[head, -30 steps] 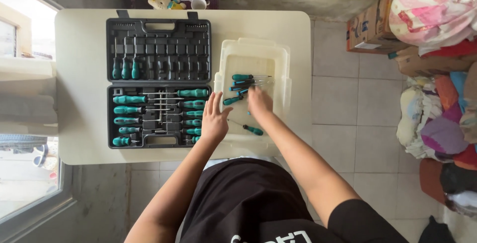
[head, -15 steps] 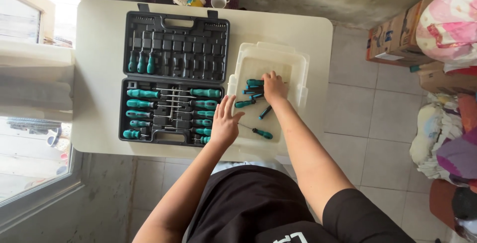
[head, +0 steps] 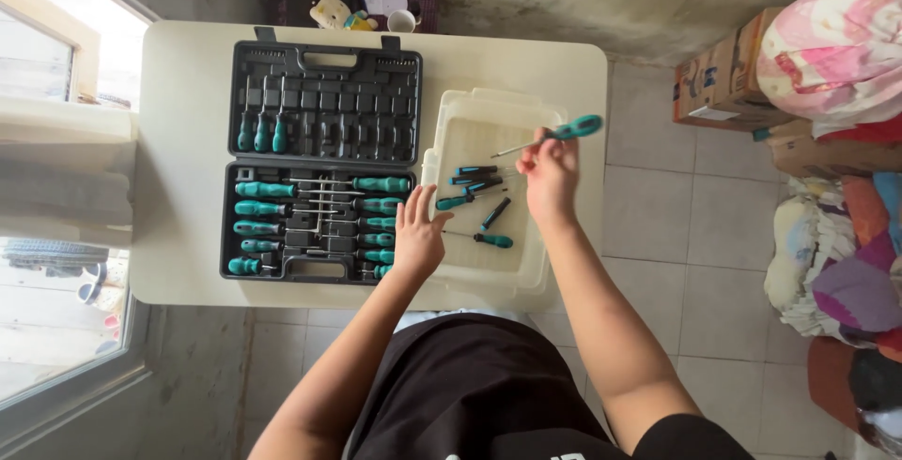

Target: The person removes screwdrivers from a plastic container, inspects them, and places them into designated slots in a black toolbox. The person repeats this process for several screwdrivers, ensuring each is placed correctly in the toolbox.

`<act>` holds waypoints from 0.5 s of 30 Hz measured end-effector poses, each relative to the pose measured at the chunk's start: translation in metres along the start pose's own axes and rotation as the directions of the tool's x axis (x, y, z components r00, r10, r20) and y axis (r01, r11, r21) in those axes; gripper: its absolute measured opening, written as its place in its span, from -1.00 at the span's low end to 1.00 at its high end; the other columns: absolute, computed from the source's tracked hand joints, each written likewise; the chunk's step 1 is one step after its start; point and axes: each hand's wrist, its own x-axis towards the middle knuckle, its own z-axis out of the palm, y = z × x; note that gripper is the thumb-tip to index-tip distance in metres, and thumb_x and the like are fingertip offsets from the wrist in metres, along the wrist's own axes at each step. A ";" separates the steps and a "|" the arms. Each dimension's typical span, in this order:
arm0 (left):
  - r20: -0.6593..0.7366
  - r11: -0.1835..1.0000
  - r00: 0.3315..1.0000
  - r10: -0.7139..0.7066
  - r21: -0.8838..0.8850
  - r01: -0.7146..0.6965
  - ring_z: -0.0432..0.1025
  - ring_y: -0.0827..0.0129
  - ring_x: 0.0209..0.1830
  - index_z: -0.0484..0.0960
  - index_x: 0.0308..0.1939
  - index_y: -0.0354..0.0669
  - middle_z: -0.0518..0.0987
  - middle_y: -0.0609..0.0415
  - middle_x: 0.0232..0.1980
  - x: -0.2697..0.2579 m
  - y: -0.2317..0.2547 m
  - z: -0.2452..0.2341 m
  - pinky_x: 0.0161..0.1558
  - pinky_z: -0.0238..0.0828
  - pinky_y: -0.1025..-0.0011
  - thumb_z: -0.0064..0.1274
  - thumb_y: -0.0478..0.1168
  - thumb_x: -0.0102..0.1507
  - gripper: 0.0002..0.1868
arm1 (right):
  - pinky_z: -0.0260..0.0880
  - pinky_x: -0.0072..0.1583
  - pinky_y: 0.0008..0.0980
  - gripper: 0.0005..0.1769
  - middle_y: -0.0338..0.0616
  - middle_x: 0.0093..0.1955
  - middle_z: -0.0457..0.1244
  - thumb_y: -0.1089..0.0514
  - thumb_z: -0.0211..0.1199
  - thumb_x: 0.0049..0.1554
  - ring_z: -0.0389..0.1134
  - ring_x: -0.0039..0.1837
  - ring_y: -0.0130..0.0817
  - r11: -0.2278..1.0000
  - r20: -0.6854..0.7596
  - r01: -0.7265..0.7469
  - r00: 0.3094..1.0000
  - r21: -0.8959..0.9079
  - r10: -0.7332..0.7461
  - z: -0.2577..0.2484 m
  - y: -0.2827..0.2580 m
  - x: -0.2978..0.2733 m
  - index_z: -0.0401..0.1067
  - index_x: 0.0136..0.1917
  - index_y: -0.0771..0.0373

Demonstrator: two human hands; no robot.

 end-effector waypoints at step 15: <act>-0.089 0.071 0.986 -0.142 -0.994 -0.079 0.65 0.16 -0.03 0.64 0.13 -0.29 0.71 -0.14 -0.08 0.046 0.145 -0.264 0.10 0.58 0.28 0.20 -0.39 0.28 -0.68 | 0.35 -0.09 -0.37 -0.71 -0.11 0.09 0.33 -0.06 0.12 0.30 0.46 -0.04 -0.06 0.942 0.113 0.080 0.986 0.326 -0.123 0.028 -0.121 -0.141 0.15 0.20 -0.02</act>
